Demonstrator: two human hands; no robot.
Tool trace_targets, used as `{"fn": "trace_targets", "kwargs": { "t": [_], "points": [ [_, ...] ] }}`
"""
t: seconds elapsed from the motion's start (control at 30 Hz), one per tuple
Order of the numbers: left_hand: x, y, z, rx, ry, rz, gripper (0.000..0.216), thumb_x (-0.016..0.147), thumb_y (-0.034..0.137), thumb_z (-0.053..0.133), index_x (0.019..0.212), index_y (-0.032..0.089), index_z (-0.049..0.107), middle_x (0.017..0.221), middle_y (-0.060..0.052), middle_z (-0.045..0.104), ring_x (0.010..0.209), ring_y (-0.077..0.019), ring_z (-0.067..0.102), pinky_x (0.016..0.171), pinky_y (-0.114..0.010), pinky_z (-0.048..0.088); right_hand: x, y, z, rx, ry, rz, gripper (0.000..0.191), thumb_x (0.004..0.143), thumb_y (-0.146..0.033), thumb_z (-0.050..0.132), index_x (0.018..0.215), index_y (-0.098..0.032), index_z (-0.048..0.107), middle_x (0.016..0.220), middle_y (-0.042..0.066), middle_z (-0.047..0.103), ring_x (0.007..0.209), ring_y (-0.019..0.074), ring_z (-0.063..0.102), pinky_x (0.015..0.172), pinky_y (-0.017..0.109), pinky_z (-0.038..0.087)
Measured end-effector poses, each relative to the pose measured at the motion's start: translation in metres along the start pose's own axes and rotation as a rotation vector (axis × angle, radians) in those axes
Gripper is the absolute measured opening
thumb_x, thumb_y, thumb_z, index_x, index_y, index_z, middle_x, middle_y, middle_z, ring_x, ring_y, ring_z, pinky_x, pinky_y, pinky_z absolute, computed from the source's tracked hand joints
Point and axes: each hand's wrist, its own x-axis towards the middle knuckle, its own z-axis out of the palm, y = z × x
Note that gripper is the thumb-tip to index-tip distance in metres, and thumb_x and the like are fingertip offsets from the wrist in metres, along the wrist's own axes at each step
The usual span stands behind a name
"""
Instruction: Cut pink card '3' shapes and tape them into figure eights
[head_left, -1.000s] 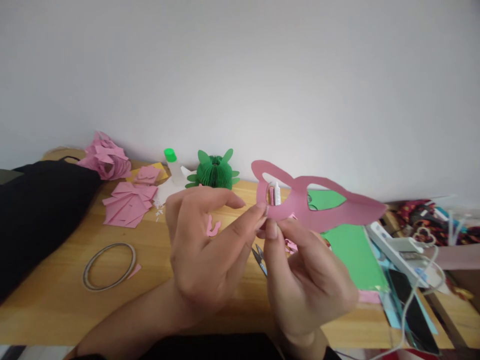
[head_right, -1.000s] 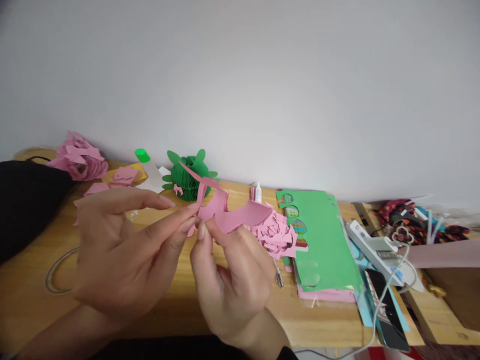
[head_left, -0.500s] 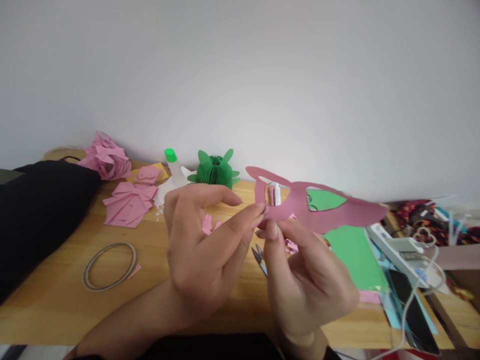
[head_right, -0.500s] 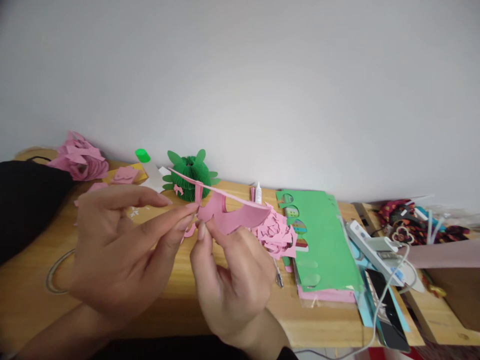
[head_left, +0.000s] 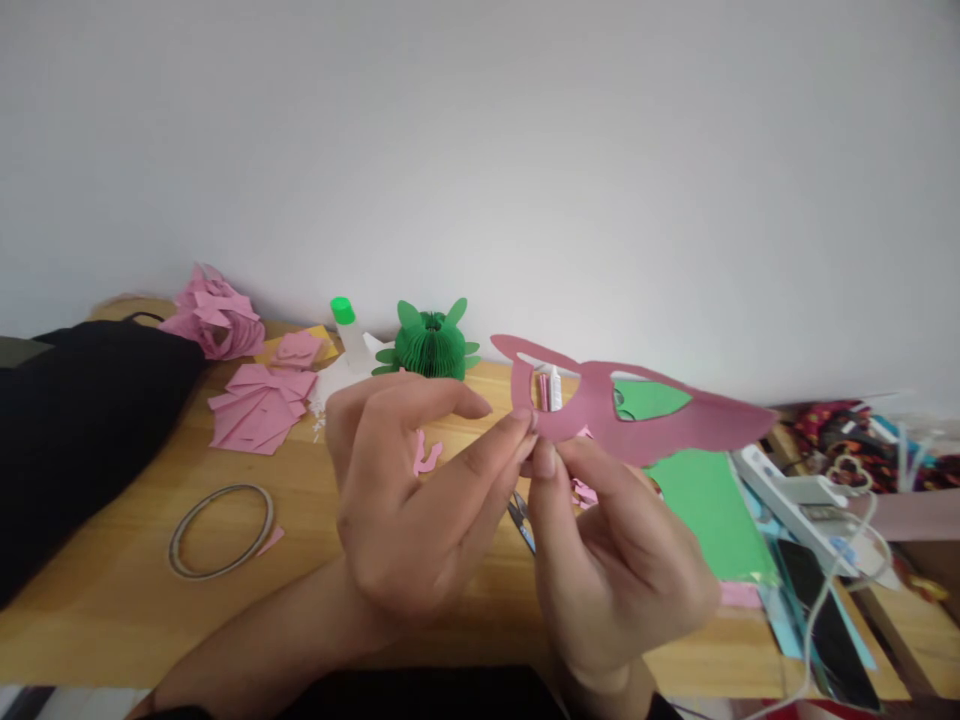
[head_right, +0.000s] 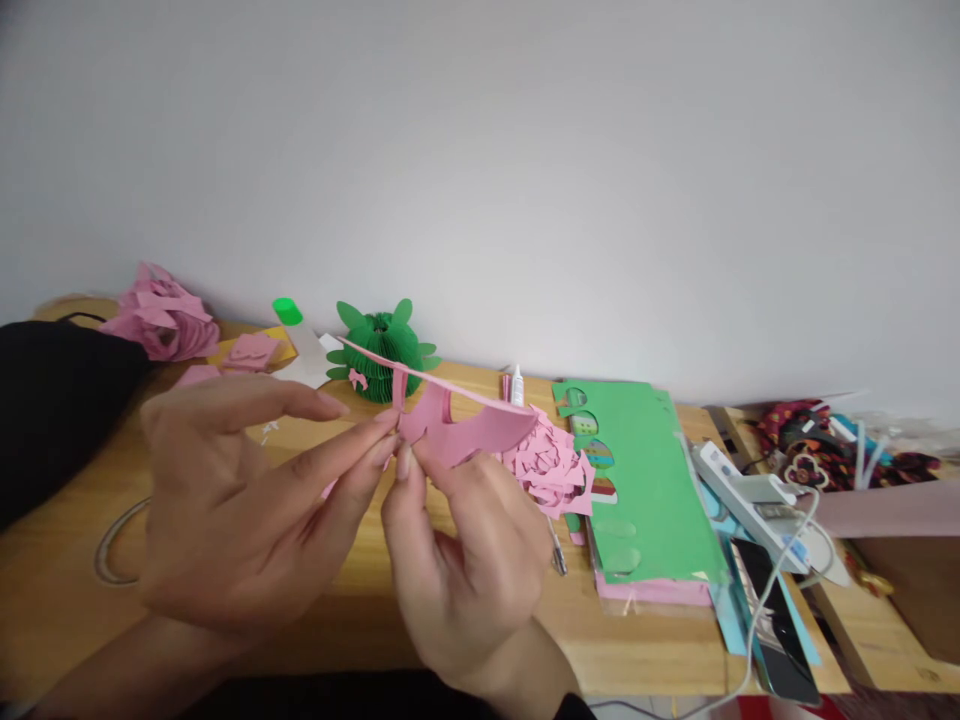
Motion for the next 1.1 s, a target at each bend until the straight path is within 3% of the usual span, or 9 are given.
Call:
{"fn": "trace_targets", "kwargs": {
  "t": [0.1, 0.3, 0.57, 0.87, 1.1],
  "points": [
    [-0.0051, 0.0018, 0.0035, 0.008, 0.058, 0.001, 0.011, 0.087, 0.018, 0.067, 0.091, 0.027, 0.072, 0.087, -0.003, 0.065, 0.084, -0.0199, 0.059, 0.072, -0.039, 0.054, 0.0000, -0.0009, -0.0005, -0.006, 0.004, 0.006, 0.023, 0.079, -0.001, 0.069, 0.094, -0.019, 0.071, 0.071, -0.003, 0.073, 0.053, 0.0108, 0.062, 0.047, 0.024, 0.051],
    [-0.0071, 0.0021, 0.0033, 0.024, 0.055, 0.029, 0.014, 0.088, 0.016, 0.068, 0.096, 0.027, 0.073, 0.086, 0.001, 0.068, 0.084, -0.0159, 0.061, 0.077, -0.031, 0.053, 0.0002, -0.0019, -0.0007, -0.023, 0.003, 0.018, 0.022, 0.081, -0.003, 0.068, 0.093, -0.021, 0.071, 0.070, -0.003, 0.072, 0.052, 0.0111, 0.060, 0.046, 0.024, 0.049],
    [-0.0036, -0.0010, 0.0018, -0.013, 0.058, 0.116, 0.012, 0.089, 0.014, 0.066, 0.097, 0.021, 0.071, 0.081, -0.002, 0.069, 0.083, -0.0165, 0.062, 0.076, -0.031, 0.053, -0.0021, -0.0004, -0.0031, -0.031, -0.014, 0.054, 0.018, 0.080, -0.005, 0.070, 0.091, -0.020, 0.071, 0.067, -0.004, 0.068, 0.053, 0.0105, 0.058, 0.049, 0.024, 0.048],
    [-0.0059, -0.0020, 0.0007, 0.004, 0.034, 0.105, 0.016, 0.087, 0.012, 0.068, 0.100, 0.019, 0.073, 0.085, -0.003, 0.067, 0.089, -0.0168, 0.061, 0.082, -0.030, 0.052, -0.0042, 0.0010, -0.0026, 0.004, -0.012, 0.053, 0.022, 0.079, -0.003, 0.070, 0.094, -0.019, 0.071, 0.066, -0.004, 0.067, 0.054, 0.0105, 0.057, 0.050, 0.025, 0.047],
    [-0.0031, -0.0033, 0.0001, -0.037, 0.012, 0.003, 0.015, 0.088, 0.016, 0.064, 0.092, 0.028, 0.073, 0.087, -0.004, 0.067, 0.085, -0.0199, 0.059, 0.075, -0.037, 0.051, -0.0046, -0.0003, -0.0030, 0.026, -0.044, 0.079, 0.025, 0.079, -0.001, 0.069, 0.096, -0.020, 0.070, 0.070, -0.003, 0.069, 0.056, 0.0114, 0.057, 0.052, 0.026, 0.047]
  ]
}}
